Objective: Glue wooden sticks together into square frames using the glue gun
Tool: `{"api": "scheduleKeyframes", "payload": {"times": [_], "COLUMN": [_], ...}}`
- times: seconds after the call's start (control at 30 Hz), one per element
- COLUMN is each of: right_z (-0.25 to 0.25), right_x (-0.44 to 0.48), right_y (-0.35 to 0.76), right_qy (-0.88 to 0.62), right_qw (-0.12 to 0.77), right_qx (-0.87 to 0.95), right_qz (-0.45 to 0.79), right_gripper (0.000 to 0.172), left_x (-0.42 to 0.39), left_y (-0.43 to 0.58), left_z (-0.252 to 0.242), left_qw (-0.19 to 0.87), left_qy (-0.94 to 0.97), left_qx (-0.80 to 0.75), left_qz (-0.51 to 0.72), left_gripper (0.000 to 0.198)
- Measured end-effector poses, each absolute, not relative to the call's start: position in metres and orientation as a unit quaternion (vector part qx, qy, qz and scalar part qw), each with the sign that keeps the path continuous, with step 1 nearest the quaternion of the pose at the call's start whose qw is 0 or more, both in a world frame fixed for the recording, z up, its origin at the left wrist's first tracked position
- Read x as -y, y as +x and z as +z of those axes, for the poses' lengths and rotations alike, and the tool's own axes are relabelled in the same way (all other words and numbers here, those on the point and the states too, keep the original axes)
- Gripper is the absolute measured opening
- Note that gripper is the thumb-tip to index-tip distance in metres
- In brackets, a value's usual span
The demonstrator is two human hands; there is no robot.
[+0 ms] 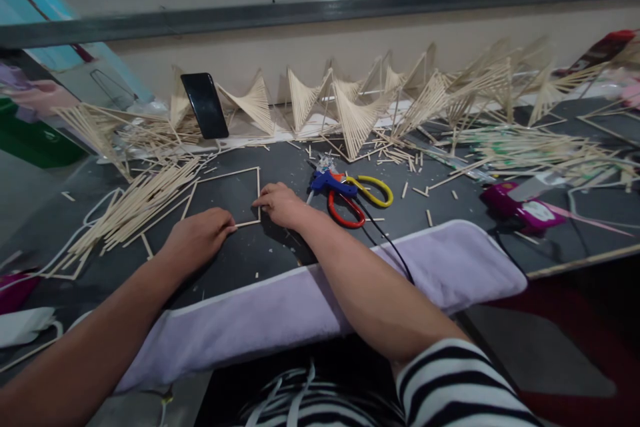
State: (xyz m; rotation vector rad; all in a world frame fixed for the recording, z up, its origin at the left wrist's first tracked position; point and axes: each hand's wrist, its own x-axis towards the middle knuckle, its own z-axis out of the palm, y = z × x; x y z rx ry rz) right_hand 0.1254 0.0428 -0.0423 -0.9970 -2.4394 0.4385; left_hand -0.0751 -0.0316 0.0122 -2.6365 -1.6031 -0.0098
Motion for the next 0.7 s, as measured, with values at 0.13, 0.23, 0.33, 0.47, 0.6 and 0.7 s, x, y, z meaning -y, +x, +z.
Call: {"api": "scheduleKeyframes", "payload": {"times": [0.13, 0.23, 0.33, 0.47, 0.6, 0.7], "right_z": [-0.0431, -0.0424, -0.0408, -0.0399, -0.0403, -0.0384], "right_x": [-0.0436, -0.0433, -0.0425, -0.0424, -0.0424, -0.0407], "right_y": [0.125, 0.1253, 0.1254, 0.1248, 0.1244, 0.1255], "right_qy": [-0.364, -0.362, -0.362, -0.359, -0.364, -0.367], "right_qw": [0.231, 0.232, 0.233, 0.228, 0.228, 0.228], "right_qx": [0.889, 0.889, 0.89, 0.892, 0.89, 0.889], "right_qz": [0.156, 0.155, 0.151, 0.151, 0.153, 0.154], "right_gripper": [0.03, 0.029, 0.029, 0.028, 0.027, 0.026], "left_x": [0.031, 0.031, 0.0312, 0.0316, 0.0316, 0.0312], "left_y": [-0.075, -0.0747, -0.0745, -0.0744, -0.0741, -0.0738], "left_z": [0.0114, 0.0113, 0.012, 0.0129, 0.0125, 0.0117], "left_qw": [0.028, 0.022, 0.022, 0.027, 0.035, 0.047], "left_qy": [-0.856, -0.857, -0.856, -0.856, -0.858, -0.858], "left_qx": [0.516, 0.514, 0.516, 0.516, 0.512, 0.511], "left_qz": [-0.008, -0.005, 0.0, 0.005, 0.006, 0.01], "left_gripper": [0.016, 0.017, 0.018, 0.019, 0.019, 0.018]}}
